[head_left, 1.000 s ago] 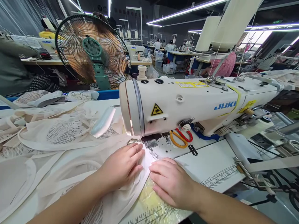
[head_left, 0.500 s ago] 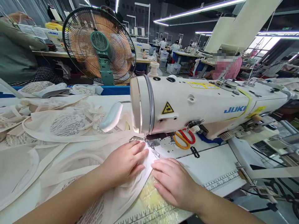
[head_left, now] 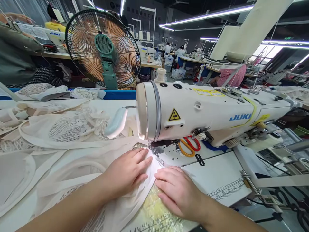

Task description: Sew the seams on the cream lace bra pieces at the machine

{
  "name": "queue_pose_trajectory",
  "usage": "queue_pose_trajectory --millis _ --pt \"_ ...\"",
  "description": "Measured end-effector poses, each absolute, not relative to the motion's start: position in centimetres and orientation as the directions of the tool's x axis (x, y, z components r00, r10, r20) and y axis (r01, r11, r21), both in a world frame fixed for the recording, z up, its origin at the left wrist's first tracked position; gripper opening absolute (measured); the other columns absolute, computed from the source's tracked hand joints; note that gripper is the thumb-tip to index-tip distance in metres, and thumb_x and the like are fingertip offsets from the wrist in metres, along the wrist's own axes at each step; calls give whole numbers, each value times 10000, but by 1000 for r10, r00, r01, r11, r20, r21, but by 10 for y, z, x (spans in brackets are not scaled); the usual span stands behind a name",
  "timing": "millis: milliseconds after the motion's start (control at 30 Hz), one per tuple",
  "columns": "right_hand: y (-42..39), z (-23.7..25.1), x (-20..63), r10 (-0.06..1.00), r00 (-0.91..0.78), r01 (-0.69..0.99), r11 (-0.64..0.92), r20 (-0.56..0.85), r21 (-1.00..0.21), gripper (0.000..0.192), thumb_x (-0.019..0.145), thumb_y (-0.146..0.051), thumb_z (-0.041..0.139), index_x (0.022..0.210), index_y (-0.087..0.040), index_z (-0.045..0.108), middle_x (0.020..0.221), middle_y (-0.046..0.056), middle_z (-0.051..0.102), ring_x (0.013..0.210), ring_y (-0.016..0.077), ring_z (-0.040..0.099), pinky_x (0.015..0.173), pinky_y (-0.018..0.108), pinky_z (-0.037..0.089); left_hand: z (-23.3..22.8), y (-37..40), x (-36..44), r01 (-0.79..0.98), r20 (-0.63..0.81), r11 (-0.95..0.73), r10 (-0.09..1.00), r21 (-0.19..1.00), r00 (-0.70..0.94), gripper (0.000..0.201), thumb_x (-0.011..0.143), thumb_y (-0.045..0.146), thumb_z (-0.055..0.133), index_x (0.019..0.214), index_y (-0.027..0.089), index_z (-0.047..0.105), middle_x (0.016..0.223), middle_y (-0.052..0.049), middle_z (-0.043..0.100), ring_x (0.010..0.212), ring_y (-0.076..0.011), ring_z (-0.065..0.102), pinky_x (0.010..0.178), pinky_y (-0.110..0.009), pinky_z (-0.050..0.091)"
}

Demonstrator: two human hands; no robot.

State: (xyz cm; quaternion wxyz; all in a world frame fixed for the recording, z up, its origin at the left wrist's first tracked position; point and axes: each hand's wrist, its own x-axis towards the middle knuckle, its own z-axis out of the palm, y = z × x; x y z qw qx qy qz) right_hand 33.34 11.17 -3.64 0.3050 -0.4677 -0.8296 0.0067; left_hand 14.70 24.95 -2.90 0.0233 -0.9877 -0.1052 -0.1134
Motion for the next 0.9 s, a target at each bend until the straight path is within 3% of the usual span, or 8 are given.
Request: queue_pose_trajectory --millis 900 --pt "113 -34 335 781 -373 763 565 500 -313 164 843 -180 489 948 -138 608 1034 99 674 994 212 590 891 382 504 -18 256 150 240 159 -970 229 -51 960 368 876 301 470 1202 165 573 1227 -159 604 1113 -317 566 869 -434 524"
